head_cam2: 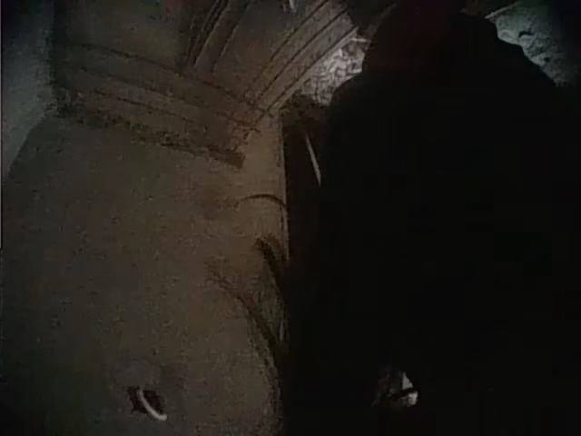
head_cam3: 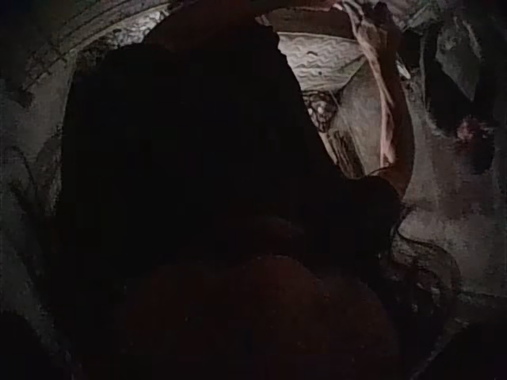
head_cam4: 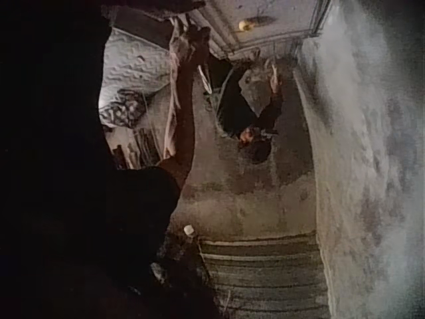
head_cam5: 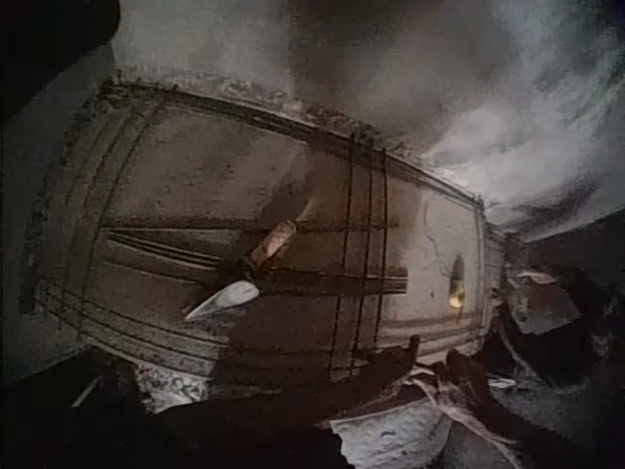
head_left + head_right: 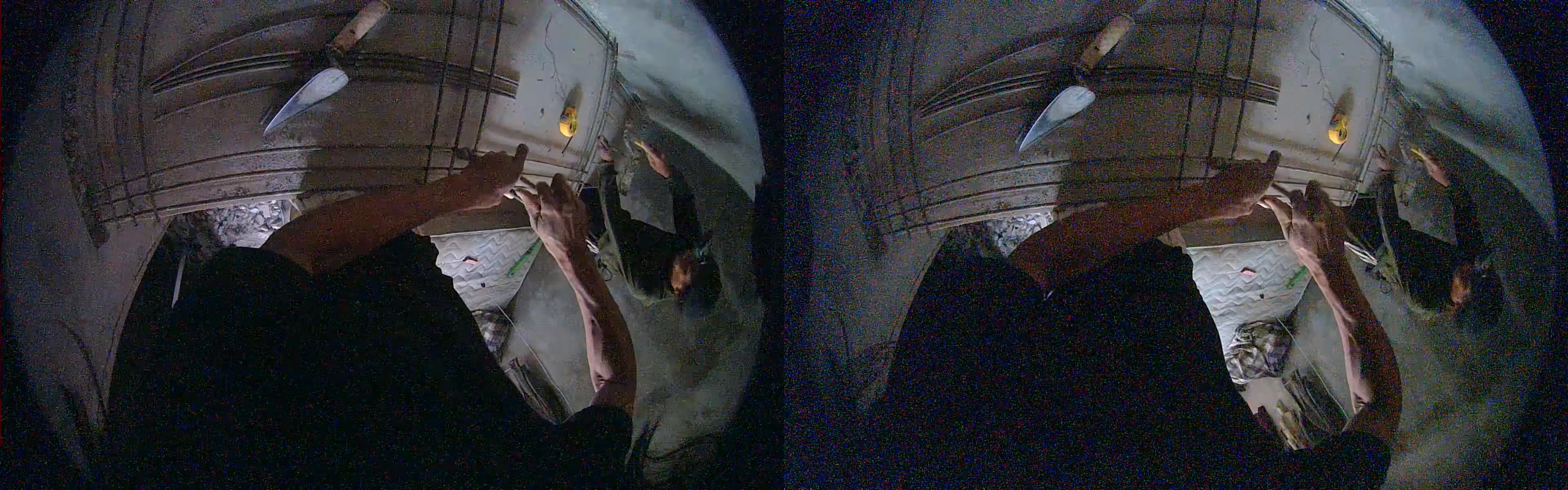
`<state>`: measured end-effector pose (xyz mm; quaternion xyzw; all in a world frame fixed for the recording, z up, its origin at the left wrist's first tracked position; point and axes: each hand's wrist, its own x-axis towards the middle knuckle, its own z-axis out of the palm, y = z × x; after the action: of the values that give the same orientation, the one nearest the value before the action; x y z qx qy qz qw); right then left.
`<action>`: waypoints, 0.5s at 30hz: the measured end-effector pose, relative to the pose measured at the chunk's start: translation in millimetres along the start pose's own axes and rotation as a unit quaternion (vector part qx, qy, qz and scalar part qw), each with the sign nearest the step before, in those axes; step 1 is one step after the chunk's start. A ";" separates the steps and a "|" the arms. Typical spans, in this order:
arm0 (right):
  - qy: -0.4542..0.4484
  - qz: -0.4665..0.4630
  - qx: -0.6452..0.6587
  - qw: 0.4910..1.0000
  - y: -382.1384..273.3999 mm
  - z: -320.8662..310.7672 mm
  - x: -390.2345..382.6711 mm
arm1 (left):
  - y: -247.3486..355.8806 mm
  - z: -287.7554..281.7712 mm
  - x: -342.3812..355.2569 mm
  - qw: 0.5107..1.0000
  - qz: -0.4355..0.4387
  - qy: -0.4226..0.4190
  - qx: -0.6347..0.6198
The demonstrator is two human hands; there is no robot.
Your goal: Twisting wire to secure rebar mesh for a concrete reinforcement task.
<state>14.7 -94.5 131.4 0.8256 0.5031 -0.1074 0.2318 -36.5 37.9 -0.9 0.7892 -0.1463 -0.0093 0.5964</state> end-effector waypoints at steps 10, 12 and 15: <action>-0.377 0.413 0.631 0.538 32.7 17.8 -2.6 | 7.4 33.2 -25.2 0.984 0.034 0.050 0.168; -0.351 0.403 0.652 0.537 34.3 26.0 -22.6 | 13.2 21.8 -28.0 0.981 0.034 0.018 0.189; -0.282 0.409 0.651 0.574 22.9 18.2 -35.0 | 16.4 25.2 -34.3 0.974 0.066 0.046 0.214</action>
<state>19.4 -139.6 136.2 0.8003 -0.1838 -0.5274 -0.2182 -77.7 18.5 1.9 0.8865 -0.1693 0.0977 0.4193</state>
